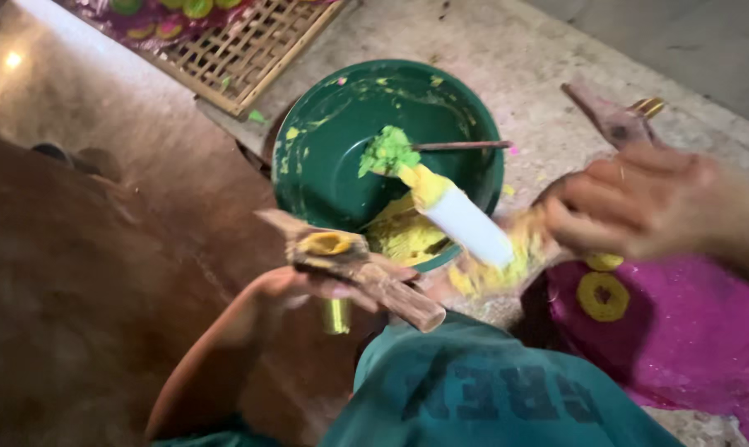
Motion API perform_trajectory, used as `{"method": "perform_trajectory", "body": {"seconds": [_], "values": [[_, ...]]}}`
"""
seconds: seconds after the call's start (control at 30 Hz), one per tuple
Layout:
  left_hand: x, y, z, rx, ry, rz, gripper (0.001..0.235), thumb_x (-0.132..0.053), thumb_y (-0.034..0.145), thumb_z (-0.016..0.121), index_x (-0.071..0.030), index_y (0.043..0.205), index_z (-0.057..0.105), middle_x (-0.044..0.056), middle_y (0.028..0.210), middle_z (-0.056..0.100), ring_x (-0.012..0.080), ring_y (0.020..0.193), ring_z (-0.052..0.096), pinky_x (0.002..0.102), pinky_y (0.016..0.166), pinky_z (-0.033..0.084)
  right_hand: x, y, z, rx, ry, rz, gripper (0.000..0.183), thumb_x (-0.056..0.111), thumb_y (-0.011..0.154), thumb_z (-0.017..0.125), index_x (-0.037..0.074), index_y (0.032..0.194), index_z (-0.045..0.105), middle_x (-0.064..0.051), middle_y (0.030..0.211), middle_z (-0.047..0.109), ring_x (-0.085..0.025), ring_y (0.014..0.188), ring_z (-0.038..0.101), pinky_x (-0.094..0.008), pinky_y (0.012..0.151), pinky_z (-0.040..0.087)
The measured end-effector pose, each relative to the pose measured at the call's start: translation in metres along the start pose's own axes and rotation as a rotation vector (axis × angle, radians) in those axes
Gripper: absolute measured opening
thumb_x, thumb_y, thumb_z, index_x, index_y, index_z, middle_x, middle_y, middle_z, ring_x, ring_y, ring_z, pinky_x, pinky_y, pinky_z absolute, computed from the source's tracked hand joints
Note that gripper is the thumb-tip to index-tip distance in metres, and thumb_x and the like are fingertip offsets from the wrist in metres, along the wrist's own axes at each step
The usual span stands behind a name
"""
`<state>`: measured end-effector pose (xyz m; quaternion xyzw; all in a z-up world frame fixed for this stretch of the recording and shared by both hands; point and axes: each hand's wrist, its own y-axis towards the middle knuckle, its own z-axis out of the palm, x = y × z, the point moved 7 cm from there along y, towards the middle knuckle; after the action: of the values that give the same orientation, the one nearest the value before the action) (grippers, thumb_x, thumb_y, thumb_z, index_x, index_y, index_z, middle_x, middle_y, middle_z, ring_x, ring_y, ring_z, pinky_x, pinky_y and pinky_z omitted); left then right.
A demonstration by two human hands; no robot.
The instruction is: The person uses a manual dough press to form yellow dough into ring shapes on a pink tray. They repeatedly scoop dough from a green bucket, load the press, and release the shaped dough onto the tray, then add green dough centers to the rings.
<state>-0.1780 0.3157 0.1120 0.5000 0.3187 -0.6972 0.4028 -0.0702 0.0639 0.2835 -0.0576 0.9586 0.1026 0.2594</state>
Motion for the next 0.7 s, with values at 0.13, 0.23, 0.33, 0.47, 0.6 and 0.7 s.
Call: {"method": "perform_trajectory", "body": {"seconds": [0.13,0.23,0.33,0.47,0.6,0.7], "values": [[0.038,-0.005,-0.016,-0.169,-0.539,0.007,0.044,-0.018,0.090,0.069,-0.003,0.130,0.060,0.010,0.113,0.064,0.0179,0.097,0.064,0.035,0.087,0.055,-0.029,0.053,0.020,-0.123,-0.172,0.045,0.036,0.018,0.083,0.075,0.017,0.119,0.069,-0.006,0.108,0.071,-0.021,0.101,0.068,-0.038,0.093,0.052],[0.043,-0.008,-0.059,-0.457,-0.288,0.246,0.021,-0.017,0.102,0.066,0.001,0.111,0.064,0.010,0.096,0.064,0.0176,0.086,0.065,0.034,0.081,0.055,-0.027,0.084,0.053,-0.234,0.129,0.335,0.045,0.017,0.083,0.074,0.009,0.126,0.066,-0.012,0.114,0.067,-0.029,0.105,0.065,-0.041,0.089,0.051],[0.038,-0.018,-0.106,-0.811,0.188,0.407,0.015,-0.012,0.103,0.066,0.000,0.111,0.065,0.007,0.098,0.065,0.0151,0.089,0.064,0.032,0.081,0.054,0.021,0.126,0.159,0.320,0.353,0.405,0.032,0.030,0.086,0.072,0.009,0.109,0.062,-0.009,0.095,0.064,-0.027,0.090,0.065,-0.043,0.077,0.052],[0.049,-0.016,-0.134,-1.064,0.245,0.316,0.050,-0.008,0.092,0.066,-0.009,0.139,0.048,0.002,0.104,0.066,0.0121,0.076,0.062,0.030,0.065,0.050,0.077,0.128,0.219,0.633,0.468,0.341,0.037,0.018,0.092,0.059,0.007,0.127,0.055,-0.013,0.100,0.063,-0.030,0.078,0.072,-0.042,0.058,0.059],[0.024,-0.007,-0.116,-1.094,0.730,0.644,0.034,-0.002,0.093,0.074,0.001,0.124,0.063,0.009,0.122,0.069,0.0213,0.119,0.063,0.039,0.108,0.048,0.061,0.091,0.222,0.885,0.776,0.524,0.025,0.027,0.106,0.046,0.018,0.127,0.055,-0.009,0.099,0.064,-0.032,0.083,0.073,-0.046,0.067,0.058],[0.037,0.000,-0.118,-1.023,0.488,0.652,0.035,0.000,0.094,0.075,0.000,0.127,0.064,0.008,0.127,0.069,0.0189,0.119,0.065,0.035,0.108,0.051,0.034,0.080,0.202,0.849,0.521,0.387,0.050,0.017,0.089,0.055,0.019,0.138,0.048,-0.009,0.099,0.065,-0.030,0.085,0.074,-0.044,0.068,0.061]]}}
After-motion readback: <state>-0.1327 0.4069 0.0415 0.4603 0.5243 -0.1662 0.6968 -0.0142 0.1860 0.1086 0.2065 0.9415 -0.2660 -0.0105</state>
